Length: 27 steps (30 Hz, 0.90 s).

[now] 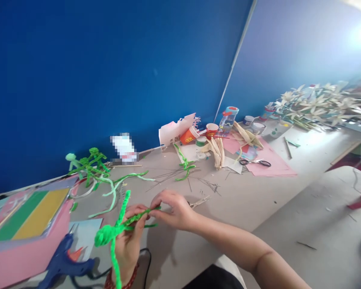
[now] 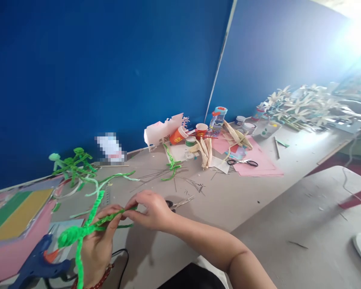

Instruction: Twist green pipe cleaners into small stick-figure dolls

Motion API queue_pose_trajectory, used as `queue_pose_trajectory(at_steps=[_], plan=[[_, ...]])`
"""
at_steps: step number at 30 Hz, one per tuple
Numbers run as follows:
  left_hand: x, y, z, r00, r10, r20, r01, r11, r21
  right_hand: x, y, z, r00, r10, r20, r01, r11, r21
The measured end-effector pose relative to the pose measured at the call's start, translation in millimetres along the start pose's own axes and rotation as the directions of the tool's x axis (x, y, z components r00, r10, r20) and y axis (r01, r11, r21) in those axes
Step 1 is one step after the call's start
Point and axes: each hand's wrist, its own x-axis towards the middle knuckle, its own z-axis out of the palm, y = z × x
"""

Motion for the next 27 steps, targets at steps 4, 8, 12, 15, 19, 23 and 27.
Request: queue_pose_trajectory(at_steps=[4, 8, 12, 15, 19, 23, 27], plan=[[2, -3, -1.5, 1.0, -0.013, 0.024, 0.012, 0.999, 0.036, 1, 4, -3, 0.996, 0.054, 0.068, -0.059, 0.996, 0.07], [2, -8, -2.1, 0.999, -0.021, 0.031, 0.021, 0.999, 0.025, 1, 10, -5, 0.989, 0.092, 0.114, -0.1, 0.993, 0.063], [2, -14, -1.8, 1.0, 0.02, 0.014, -0.02, 1.0, -0.002, -1, 11, -5, 0.988, 0.079, 0.136, -0.088, 0.994, 0.061], [1, -13, 0.0, 1.0, 0.001, 0.004, -0.001, 1.0, 0.0, -2, 7, -6, 0.989, 0.08, 0.124, -0.089, 0.993, 0.072], [-1, -7, 3.3, 1.0, -0.017, 0.001, 0.017, 0.998, -0.054, -3, 1, -7, 0.989, 0.08, 0.124, -0.092, 0.992, 0.092], [-2, -6, 4.9, 0.998, -0.063, 0.003, 0.063, 0.989, -0.13, -5, 3, -4, 0.989, 0.081, 0.127, -0.095, 0.99, 0.108], [-4, -9, 5.1, 0.995, -0.1, 0.002, 0.098, 0.98, -0.174, -7, 5, -1, 0.987, 0.105, 0.122, -0.123, 0.981, 0.15]])
